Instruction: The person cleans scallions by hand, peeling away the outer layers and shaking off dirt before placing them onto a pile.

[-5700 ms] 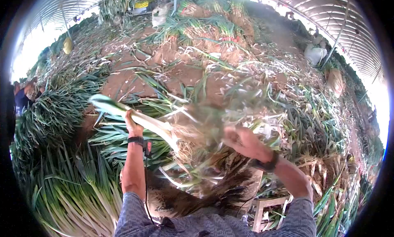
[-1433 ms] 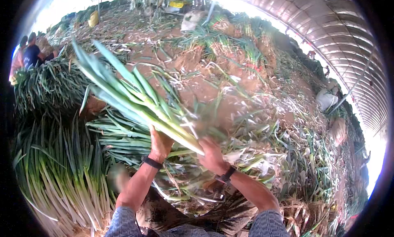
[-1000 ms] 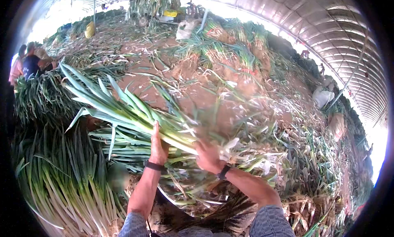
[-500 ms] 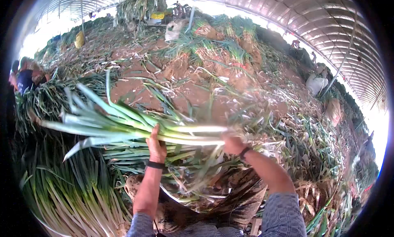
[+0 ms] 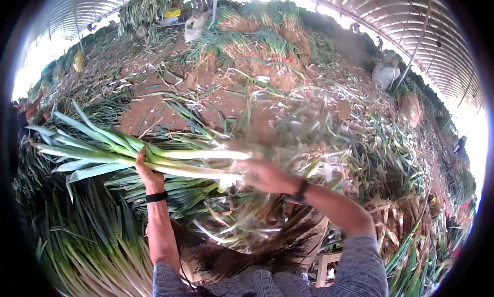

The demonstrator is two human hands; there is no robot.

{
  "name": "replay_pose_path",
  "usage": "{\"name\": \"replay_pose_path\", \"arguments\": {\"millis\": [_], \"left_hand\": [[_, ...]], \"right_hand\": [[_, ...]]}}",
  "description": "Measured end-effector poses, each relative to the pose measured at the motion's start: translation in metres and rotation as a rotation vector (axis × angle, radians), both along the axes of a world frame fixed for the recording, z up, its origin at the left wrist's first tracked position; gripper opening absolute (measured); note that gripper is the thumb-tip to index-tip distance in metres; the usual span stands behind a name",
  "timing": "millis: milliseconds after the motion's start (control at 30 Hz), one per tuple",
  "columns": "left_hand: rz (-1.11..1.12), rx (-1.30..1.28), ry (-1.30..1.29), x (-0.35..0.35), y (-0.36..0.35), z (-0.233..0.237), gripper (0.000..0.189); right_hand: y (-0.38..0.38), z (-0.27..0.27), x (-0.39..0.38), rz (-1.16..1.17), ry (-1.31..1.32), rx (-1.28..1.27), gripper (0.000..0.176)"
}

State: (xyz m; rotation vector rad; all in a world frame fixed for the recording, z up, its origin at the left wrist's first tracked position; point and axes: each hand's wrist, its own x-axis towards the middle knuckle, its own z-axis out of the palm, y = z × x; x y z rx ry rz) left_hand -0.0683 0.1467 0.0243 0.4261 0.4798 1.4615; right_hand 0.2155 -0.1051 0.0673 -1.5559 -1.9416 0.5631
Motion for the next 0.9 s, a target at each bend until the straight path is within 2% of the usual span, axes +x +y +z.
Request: {"name": "replay_pose_path", "arguments": {"millis": [67, 100, 167, 233, 267, 300, 333, 367, 400, 467, 500, 567, 600, 633, 700, 767, 800, 833, 867, 900], "left_hand": [[-0.079, 0.054, -0.037, -0.003, -0.006, 0.000, 0.023], [-0.095, 0.040, -0.021, -0.005, -0.012, 0.007, 0.023], [-0.087, 0.008, -0.050, -0.015, -0.002, -0.001, 0.023], [-0.086, -0.036, -0.071, -0.024, 0.011, -0.010, 0.020], [-0.030, 0.003, -0.008, -0.030, 0.034, -0.040, 0.019], [-0.011, -0.065, -0.017, -0.036, 0.050, -0.054, 0.019], [-0.002, -0.128, -0.027, -0.038, 0.067, -0.068, 0.019], [-0.050, -0.135, -0.086, -0.052, 0.100, -0.105, 0.020], [-0.034, -0.167, -0.095, -0.053, 0.091, -0.096, 0.021], [0.003, -0.310, -0.111, -0.066, 0.125, -0.140, 0.023], [0.017, -0.351, -0.075, -0.060, 0.118, -0.138, 0.023], [0.084, -0.483, -0.048, -0.046, 0.100, -0.116, 0.023], [0.130, -0.402, 0.056, -0.042, 0.108, -0.139, 0.026], [0.120, -0.426, -0.011, -0.036, 0.103, -0.133, 0.027], [0.131, -0.449, -0.046, -0.023, 0.088, -0.123, 0.035], [0.135, -0.411, -0.017, -0.017, 0.087, -0.141, 0.031], [0.133, -0.388, -0.003, -0.012, 0.091, -0.144, 0.029], [0.020, -0.406, -0.114, -0.006, 0.064, -0.110, 0.017], [-0.058, -0.264, -0.066, -0.006, 0.061, -0.118, 0.016], [-0.044, -0.242, -0.049, -0.001, 0.054, -0.107, 0.019]], "right_hand": [[0.031, 0.012, -0.039, 0.056, 0.095, -0.240, 0.044], [0.044, -0.023, -0.036, 0.054, 0.047, -0.233, 0.047], [0.046, -0.038, -0.046, 0.056, 0.020, -0.299, 0.054], [0.025, 0.004, -0.076, 0.053, 0.055, -0.437, 0.058], [0.012, 0.011, -0.080, 0.098, 0.282, -0.411, 0.057], [-0.001, 0.019, -0.084, 0.155, 0.506, -0.391, 0.055], [-0.019, 0.025, -0.083, 0.271, 0.537, -0.530, 0.054], [-0.035, 0.032, -0.082, 0.380, 0.555, -0.673, 0.052], [-0.056, 0.028, -0.071, 0.419, 0.369, -0.712, 0.050], [-0.090, 0.041, -0.056, 0.443, 0.037, -0.804, 0.047], [-0.101, 0.053, -0.048, 0.415, -0.107, -0.865, 0.046], [-0.104, 0.036, -0.004, 0.063, 0.234, -0.438, 0.041], [-0.097, 0.013, 0.016, -0.087, 0.145, -0.395, 0.053], [-0.085, 0.016, 0.019, -0.231, 0.054, -0.351, 0.066], [-0.063, 0.036, -0.004, -0.190, 0.190, -0.327, 0.082], [-0.032, 0.024, -0.025, -0.212, 0.354, -0.282, 0.088], [-0.012, 0.023, -0.034, -0.234, 0.417, -0.393, 0.083], [0.007, 0.019, -0.040, -0.258, 0.483, -0.504, 0.078], [0.026, -0.015, -0.034, -0.229, 0.641, -0.432, 0.072], [0.049, -0.066, -0.024, -0.196, 0.795, -0.356, 0.067]]}}
